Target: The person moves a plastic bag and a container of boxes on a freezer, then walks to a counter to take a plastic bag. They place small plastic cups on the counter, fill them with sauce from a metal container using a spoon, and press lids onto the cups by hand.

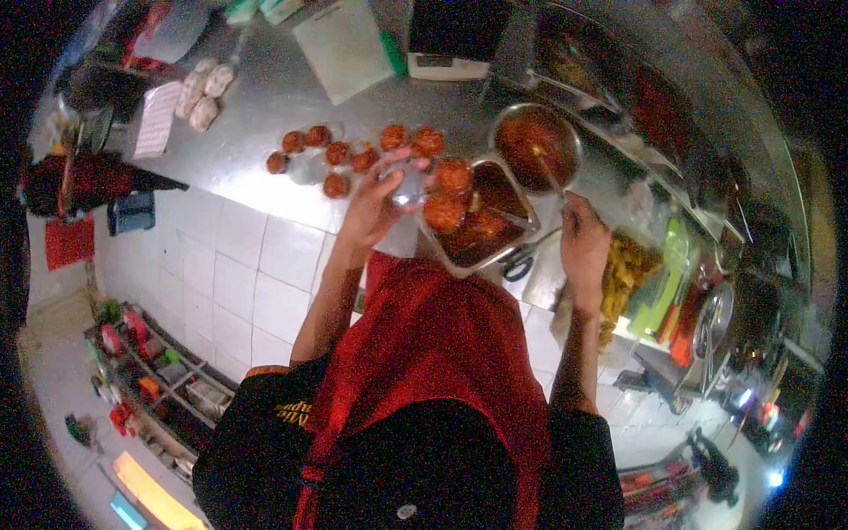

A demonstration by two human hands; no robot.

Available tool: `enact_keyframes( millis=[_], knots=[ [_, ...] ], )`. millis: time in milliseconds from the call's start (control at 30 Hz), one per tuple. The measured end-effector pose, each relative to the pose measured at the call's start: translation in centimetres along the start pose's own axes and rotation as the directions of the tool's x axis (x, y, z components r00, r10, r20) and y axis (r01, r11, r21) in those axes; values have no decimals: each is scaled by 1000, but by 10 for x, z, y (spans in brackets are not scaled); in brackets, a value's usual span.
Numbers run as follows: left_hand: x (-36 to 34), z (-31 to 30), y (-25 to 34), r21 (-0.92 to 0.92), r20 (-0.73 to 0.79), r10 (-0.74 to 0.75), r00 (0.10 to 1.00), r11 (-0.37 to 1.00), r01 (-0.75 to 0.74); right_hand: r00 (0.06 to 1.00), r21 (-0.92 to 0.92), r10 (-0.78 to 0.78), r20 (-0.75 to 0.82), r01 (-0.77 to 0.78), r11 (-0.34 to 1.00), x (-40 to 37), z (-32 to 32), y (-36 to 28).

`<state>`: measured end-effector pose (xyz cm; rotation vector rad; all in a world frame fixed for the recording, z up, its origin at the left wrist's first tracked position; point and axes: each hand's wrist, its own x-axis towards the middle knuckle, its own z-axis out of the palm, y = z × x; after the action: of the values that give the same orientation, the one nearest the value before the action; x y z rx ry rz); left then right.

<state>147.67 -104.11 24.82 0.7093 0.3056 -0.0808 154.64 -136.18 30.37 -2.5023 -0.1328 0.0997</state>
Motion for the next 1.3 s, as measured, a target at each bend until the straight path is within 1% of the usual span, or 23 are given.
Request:
enact_keyframes(
  millis=[100,167,200,233,300,333,367,433,467,500,567,600,633,700,733,767,900,967,1000,1033,1100,1233,1300],
  knots=[
    [-5,1,8,14,-4,3,1000,1000,-3,995,1,-99,-27,99,995,-2,13,4],
    [-10,1,15,9,-49,15,999,1000,-14,930,-295,-323,-174,264,918,-5,14,5],
    [-11,-1,18,9,-30,33,999,999,-33,962,-196,-207,-179,171,966,-11,12,-3],
    [-13,-4,22,10,-9,51,999,999,-51,961,-188,-217,-174,184,965,-11,13,-2],
    [-17,-5,33,24,-50,74,996,997,-73,965,-129,-183,-190,160,979,-9,14,9],
    [-18,-7,40,35,-81,87,993,996,-85,943,-219,-261,-208,215,952,-8,15,12],
    [-17,-15,43,37,-85,94,992,995,-91,942,-215,-266,-207,222,951,-9,16,9],
    [-14,-36,50,31,-38,176,984,984,-175,960,-157,-181,-212,150,976,-9,17,2],
    [-16,-33,59,-11,-90,194,977,981,-196,960,-154,-184,-213,153,976,-9,18,-1],
    [-14,-43,66,-10,-90,198,976,980,-199,959,-144,-179,-220,150,978,-10,20,-4],
    [-12,-73,86,3,-37,310,950,951,-310,957,-132,-176,-230,149,980,-10,24,-16],
    [-18,-74,101,46,-76,331,941,943,-328,961,-123,-148,-232,122,985,-12,24,-26],
    [-22,-86,112,47,-74,333,940,943,-330,965,-113,-120,-235,96,989,-13,26,-35],
    [-25,-115,137,54,-178,423,888,906,-421,952,-103,-139,-272,115,988,-11,36,-44],
    [-28,-131,150,81,-213,432,876,902,-425,941,-97,-154,-303,130,987,-11,40,-49],
    [-32,-154,164,114,-190,435,880,900,-420,941,-96,-153,-301,130,987,-11,45,-57],
    [-47,-221,199,122,-259,465,847,885,-449,917,-132,-131,-376,87,987,-13,61,-107],
    [-51,-257,211,100,-269,466,843,884,-457,897,-191,-226,-380,163,968,-16,72,-135],
    [-51,-272,215,83,-306,447,840,892,-445,898,-195,-224,-379,159,968,-17,79,-149],
    [-50,-288,219,65,-344,424,837,901,-430,909,-206,-229,-347,164,965,-21,87,-163],
    [-49,-307,226,39,-330,395,857,913,-406,924,-228,-217,-314,149,962,-30,104,-188],
    [-47,-328,231,66,-350,284,893,958,-279,950,-177,-299,-88,280,944,-47,158,-213],
    [-48,-328,237,84,-328,218,919,976,-202,982,-61,-178,69,182,981,-59,185,-225]
  ],
)
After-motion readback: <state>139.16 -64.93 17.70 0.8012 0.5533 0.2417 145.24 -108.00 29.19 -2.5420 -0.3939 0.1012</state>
